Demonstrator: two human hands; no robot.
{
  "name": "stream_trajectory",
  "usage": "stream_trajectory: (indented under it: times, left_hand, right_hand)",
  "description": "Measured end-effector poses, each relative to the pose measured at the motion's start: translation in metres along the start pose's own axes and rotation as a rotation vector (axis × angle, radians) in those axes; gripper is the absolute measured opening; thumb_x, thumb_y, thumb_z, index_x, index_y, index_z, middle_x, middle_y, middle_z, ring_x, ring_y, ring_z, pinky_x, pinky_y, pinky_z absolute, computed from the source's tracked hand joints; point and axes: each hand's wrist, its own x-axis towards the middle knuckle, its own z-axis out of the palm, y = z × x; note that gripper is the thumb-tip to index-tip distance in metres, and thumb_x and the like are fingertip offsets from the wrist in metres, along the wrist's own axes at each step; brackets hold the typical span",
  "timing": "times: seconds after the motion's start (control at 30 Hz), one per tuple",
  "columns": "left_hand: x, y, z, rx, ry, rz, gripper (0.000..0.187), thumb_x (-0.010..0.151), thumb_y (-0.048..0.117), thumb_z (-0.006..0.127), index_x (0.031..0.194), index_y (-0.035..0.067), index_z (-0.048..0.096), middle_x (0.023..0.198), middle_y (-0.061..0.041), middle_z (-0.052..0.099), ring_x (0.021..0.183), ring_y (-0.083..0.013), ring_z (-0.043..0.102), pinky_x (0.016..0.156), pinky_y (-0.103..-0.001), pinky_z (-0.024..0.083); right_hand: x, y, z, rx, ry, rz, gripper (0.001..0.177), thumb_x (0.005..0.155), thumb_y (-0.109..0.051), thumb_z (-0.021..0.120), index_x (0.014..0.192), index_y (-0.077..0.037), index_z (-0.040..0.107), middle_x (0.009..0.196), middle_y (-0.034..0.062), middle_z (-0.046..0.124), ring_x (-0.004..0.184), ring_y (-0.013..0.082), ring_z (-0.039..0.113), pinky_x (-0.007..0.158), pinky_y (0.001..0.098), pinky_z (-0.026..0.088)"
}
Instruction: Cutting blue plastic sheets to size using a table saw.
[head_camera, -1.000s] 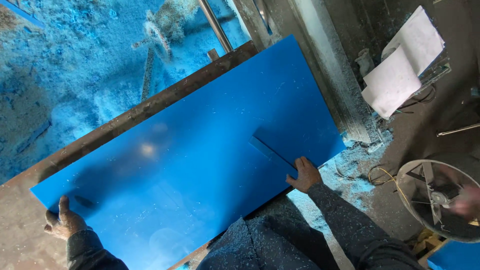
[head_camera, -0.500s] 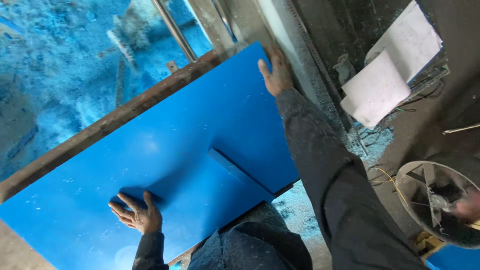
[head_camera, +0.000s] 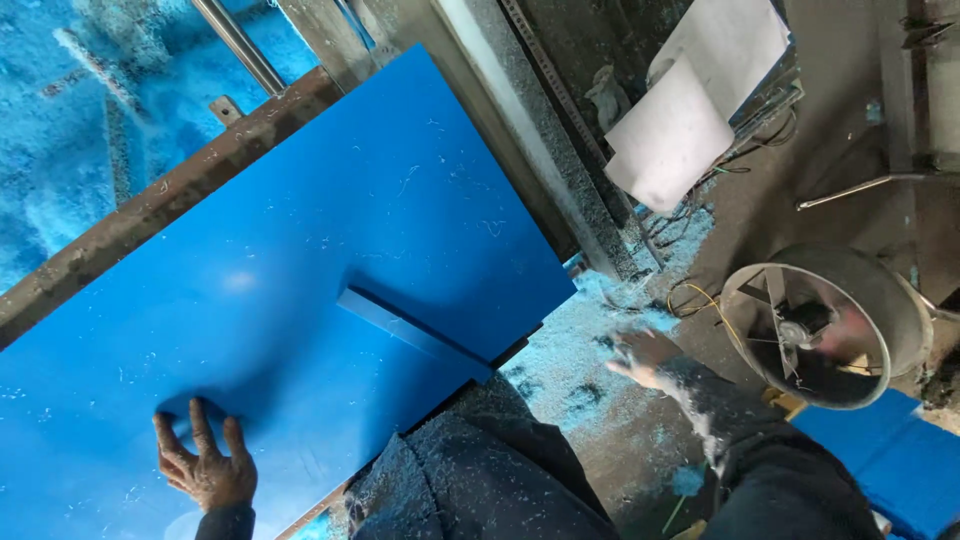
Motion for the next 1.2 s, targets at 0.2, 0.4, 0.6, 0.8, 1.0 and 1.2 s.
stream_trajectory:
  times: [0.2,0.4,0.6,0.8,1.0,1.2]
  left_hand:
    - [0.010,-0.134,0.005,-0.044,0.158,-0.192,0.063,0.116,0.047,0.066,0.168,0.014,0.050,0.176,-0.024,0.033,0.148,-0.0470,0.039,0.125,-0.064,0.034]
    - [0.048,-0.274,-0.001,-0.127,0.341,-0.532,0.079,0.104,0.052,0.076,0.164,0.006,0.053,0.161,-0.028,0.040,0.146,-0.0482,0.040,0.120,-0.064,0.036]
    - [0.111,-0.328,-0.021,-0.513,0.390,-0.926,0.080,0.090,0.056,0.088,0.144,0.003,0.065,0.142,-0.022,0.056,0.130,-0.0386,0.053,0.113,-0.052,0.043]
    - [0.120,-0.328,-0.010,-0.511,0.433,-1.114,0.068,0.087,0.055,0.090,0.114,-0.005,0.077,0.126,-0.023,0.069,0.119,-0.0342,0.062,0.108,-0.049,0.048]
    - [0.097,-0.335,-0.005,-0.079,0.307,-0.485,0.033,0.106,0.035,0.073,0.121,0.007,0.082,0.128,-0.030,0.068,0.120,-0.0501,0.054,0.103,-0.058,0.040]
    - [0.103,-0.316,-0.007,-0.370,0.319,-0.856,0.048,0.098,0.052,0.080,0.120,0.009,0.078,0.132,-0.027,0.064,0.121,-0.0452,0.051,0.106,-0.054,0.039]
  right_hand:
    - [0.010,-0.034,0.054,0.551,0.049,0.254,0.041,0.100,-0.050,0.049,0.116,-0.022,0.075,0.127,0.0082,0.071,0.110,0.0298,0.070,0.099,0.0483,0.059]
    - [0.076,-0.118,-0.062,1.647,0.044,0.317,0.080,0.100,-0.080,0.047,0.121,-0.007,0.070,0.104,0.0209,0.079,0.085,0.0328,0.076,0.084,0.0568,0.059]
    - [0.088,-0.156,-0.095,1.974,0.052,0.460,0.093,0.087,-0.070,0.060,0.159,-0.015,0.044,0.120,0.0238,0.073,0.096,0.0420,0.075,0.081,0.0603,0.062]
    - [0.099,-0.146,-0.089,2.029,0.097,0.495,0.093,0.091,-0.066,0.059,0.164,-0.015,0.035,0.135,0.0241,0.066,0.109,0.0436,0.073,0.090,0.0615,0.061]
    - [0.100,-0.138,-0.099,2.053,0.017,0.468,0.092,0.093,-0.067,0.053,0.163,-0.010,0.034,0.136,0.0295,0.066,0.111,0.0491,0.072,0.090,0.0626,0.060]
    - [0.120,-0.120,-0.079,2.034,0.097,0.438,0.097,0.092,-0.071,0.055,0.159,-0.002,0.042,0.134,0.0338,0.067,0.110,0.0494,0.073,0.088,0.0641,0.060]
